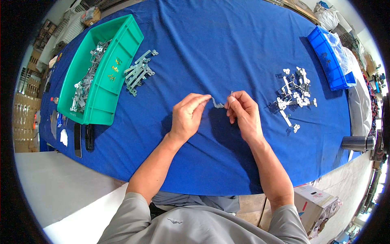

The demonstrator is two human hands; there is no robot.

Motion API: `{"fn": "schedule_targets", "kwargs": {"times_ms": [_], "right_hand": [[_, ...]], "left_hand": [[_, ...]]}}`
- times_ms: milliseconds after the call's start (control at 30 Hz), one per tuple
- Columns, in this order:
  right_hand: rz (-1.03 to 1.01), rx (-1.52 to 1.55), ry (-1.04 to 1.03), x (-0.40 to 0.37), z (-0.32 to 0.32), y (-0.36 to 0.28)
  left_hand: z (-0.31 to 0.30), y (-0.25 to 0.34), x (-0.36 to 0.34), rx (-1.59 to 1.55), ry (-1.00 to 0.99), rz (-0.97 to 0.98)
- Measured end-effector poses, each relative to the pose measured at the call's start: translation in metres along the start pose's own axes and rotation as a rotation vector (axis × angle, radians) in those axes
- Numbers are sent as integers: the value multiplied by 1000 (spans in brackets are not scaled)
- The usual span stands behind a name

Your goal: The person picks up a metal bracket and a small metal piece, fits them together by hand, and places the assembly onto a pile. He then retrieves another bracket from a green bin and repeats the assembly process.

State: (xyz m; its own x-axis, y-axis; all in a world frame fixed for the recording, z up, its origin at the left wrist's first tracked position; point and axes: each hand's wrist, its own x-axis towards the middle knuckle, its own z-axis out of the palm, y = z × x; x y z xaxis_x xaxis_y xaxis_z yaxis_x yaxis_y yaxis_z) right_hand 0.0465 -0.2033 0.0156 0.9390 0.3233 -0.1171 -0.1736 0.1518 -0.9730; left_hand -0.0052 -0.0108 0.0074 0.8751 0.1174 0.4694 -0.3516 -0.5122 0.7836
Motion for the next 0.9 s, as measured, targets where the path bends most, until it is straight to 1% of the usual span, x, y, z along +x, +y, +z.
{"fn": "schedule_targets", "kwargs": {"times_ms": [67,133,333,567,667,733,833,900], "right_hand": [[13,-148,-64,-2,-2,-1],[-13,-274,-114,-4,-1,-2],[-65,-365,-127,-3,-1,4],[-70,-452,-114,-2,-3,5],[-27,-476,-119,-3,-3,2],[23,-445,-104,-2,-3,2],[-28,-235,-92,-1,-1,6],[13,-129,-126,1,-3,2]], "left_hand": [[-1,2,-2,-52,24,-238],[0,-3,-3,-72,35,-231],[0,-2,-3,-91,27,-229],[-2,0,-2,-88,22,-221],[-4,-2,-1,-31,18,-17],[-2,-2,1,-24,25,42],[-3,-1,2,14,10,92],[-4,0,2,37,-6,116]]}}
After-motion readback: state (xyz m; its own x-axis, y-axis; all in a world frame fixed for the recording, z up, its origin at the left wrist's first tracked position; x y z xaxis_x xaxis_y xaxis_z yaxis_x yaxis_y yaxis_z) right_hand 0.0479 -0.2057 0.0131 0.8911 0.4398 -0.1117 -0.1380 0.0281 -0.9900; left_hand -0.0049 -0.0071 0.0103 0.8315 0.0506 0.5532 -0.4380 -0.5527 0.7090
